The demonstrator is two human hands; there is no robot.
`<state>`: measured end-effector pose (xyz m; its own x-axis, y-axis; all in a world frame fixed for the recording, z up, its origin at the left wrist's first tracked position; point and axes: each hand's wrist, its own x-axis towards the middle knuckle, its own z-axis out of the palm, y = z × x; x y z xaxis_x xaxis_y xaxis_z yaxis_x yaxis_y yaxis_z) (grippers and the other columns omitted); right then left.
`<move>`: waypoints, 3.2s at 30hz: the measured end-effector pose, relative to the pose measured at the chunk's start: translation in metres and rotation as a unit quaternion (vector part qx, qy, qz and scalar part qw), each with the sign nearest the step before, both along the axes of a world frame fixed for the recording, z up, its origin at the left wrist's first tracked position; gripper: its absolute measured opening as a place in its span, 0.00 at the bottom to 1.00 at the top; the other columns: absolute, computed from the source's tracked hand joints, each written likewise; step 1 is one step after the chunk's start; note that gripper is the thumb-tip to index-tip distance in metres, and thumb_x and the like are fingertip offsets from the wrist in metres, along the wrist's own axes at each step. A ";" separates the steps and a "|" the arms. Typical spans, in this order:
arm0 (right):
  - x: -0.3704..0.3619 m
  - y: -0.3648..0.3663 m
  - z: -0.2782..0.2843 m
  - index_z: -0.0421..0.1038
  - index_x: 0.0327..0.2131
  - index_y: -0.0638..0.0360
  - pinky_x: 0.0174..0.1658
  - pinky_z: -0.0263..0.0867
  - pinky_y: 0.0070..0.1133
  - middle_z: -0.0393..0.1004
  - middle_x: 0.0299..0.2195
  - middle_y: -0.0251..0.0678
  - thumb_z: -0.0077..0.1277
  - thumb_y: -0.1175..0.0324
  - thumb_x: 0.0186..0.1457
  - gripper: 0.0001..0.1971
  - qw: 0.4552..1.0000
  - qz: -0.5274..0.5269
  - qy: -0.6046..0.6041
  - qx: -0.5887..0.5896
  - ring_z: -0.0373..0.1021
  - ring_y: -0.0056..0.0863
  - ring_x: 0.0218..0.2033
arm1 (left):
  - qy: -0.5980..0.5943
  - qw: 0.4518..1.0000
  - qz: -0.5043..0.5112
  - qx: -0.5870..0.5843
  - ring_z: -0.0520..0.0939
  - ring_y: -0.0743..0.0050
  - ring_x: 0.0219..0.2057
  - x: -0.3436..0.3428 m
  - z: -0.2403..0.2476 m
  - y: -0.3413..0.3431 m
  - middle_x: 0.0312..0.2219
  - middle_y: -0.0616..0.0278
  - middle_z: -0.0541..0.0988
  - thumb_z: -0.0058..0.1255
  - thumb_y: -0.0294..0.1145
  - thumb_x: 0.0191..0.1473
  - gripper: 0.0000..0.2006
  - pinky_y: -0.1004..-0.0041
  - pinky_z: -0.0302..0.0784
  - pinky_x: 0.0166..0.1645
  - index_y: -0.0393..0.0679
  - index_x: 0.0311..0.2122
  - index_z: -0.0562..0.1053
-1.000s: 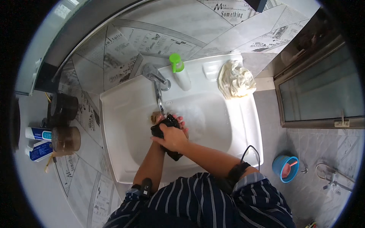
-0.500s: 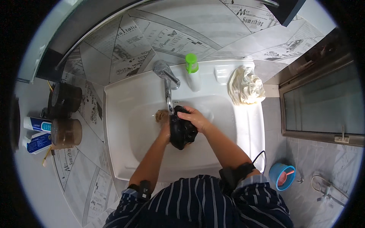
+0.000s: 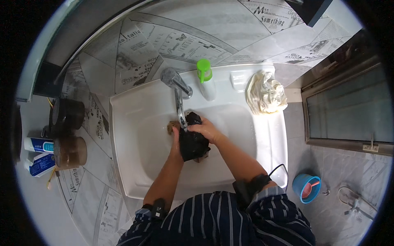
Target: Wash items of clothing by hand in a bathroom sink.
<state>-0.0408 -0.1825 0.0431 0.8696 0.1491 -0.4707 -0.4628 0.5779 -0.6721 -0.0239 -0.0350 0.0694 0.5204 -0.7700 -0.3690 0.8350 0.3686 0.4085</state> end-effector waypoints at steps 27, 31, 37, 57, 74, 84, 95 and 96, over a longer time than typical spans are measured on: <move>0.025 0.038 0.028 0.71 0.33 0.62 0.40 0.66 0.30 0.73 0.34 0.48 0.57 0.59 0.36 0.20 0.841 0.111 -0.038 -0.529 0.70 0.41 0.39 | -0.604 0.591 -0.007 0.534 0.74 0.52 0.42 -0.001 -0.081 -0.008 0.38 0.51 0.74 0.52 0.37 0.47 0.17 0.62 0.69 0.44 0.42 0.42 0.69; 0.010 0.040 0.035 0.70 0.32 0.65 0.44 0.65 0.30 0.71 0.38 0.50 0.53 0.59 0.42 0.18 0.775 0.146 -0.057 -0.613 0.66 0.45 0.43 | -0.634 0.594 -0.005 0.496 0.73 0.52 0.43 -0.009 -0.082 -0.008 0.39 0.51 0.74 0.52 0.39 0.47 0.20 0.63 0.68 0.45 0.43 0.45 0.67; -0.022 0.038 0.021 0.47 0.57 0.62 0.56 0.51 0.35 0.50 0.57 0.49 0.59 0.58 0.36 0.45 0.787 0.071 -0.168 -0.590 0.49 0.51 0.57 | -0.502 0.679 0.115 0.523 0.74 0.58 0.43 0.014 -0.082 0.000 0.41 0.55 0.74 0.56 0.46 0.44 0.25 0.65 0.67 0.48 0.41 0.45 0.69; -0.026 0.076 0.036 0.69 0.26 0.66 0.27 0.66 0.19 0.70 0.22 0.39 0.53 0.69 0.43 0.09 0.968 0.152 -0.127 -0.152 0.69 0.23 0.26 | -0.527 0.741 0.078 0.408 0.77 0.74 0.31 -0.007 0.051 0.030 0.30 0.61 0.78 0.63 0.29 0.39 0.17 0.74 0.72 0.39 0.36 0.35 0.71; -0.077 0.097 0.012 0.69 0.40 0.60 0.43 0.65 0.31 0.72 0.39 0.45 0.51 0.60 0.45 0.19 0.767 0.187 -0.307 -0.531 0.67 0.44 0.42 | -0.321 0.861 0.126 0.374 0.77 0.73 0.31 -0.045 0.028 0.047 0.30 0.61 0.76 0.60 0.26 0.40 0.14 0.73 0.73 0.39 0.35 0.35 0.72; -0.107 0.084 0.015 0.68 0.43 0.58 0.47 0.62 0.31 0.71 0.42 0.42 0.49 0.60 0.49 0.18 0.803 0.095 -0.301 -0.506 0.66 0.41 0.45 | -0.707 0.565 -0.009 0.425 0.77 0.50 0.27 -0.056 0.046 0.024 0.23 0.51 0.76 0.60 0.44 0.30 0.20 0.60 0.72 0.32 0.43 0.28 0.73; -0.165 -0.026 0.073 0.64 0.50 0.61 0.43 0.63 0.23 0.72 0.38 0.40 0.58 0.47 0.43 0.35 0.948 0.105 0.004 -0.299 0.69 0.28 0.37 | -0.541 0.772 -0.133 0.306 0.78 0.51 0.38 -0.061 0.037 -0.071 0.34 0.42 0.76 0.63 0.53 0.33 0.38 0.65 0.72 0.42 0.30 0.42 0.66; -0.178 -0.044 0.080 0.64 0.50 0.61 0.43 0.63 0.23 0.72 0.38 0.40 0.58 0.47 0.43 0.35 0.946 0.106 0.005 -0.305 0.69 0.28 0.37 | -0.534 0.772 -0.167 0.301 0.77 0.54 0.40 -0.059 0.045 -0.085 0.37 0.41 0.74 0.64 0.55 0.32 0.44 0.67 0.72 0.43 0.26 0.45 0.61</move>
<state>-0.2183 -0.2263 0.1230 0.8456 0.0172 -0.5335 -0.5331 -0.0222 -0.8458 -0.0828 -0.1195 0.1139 0.5854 -0.7829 -0.2105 -0.0884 -0.3197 0.9434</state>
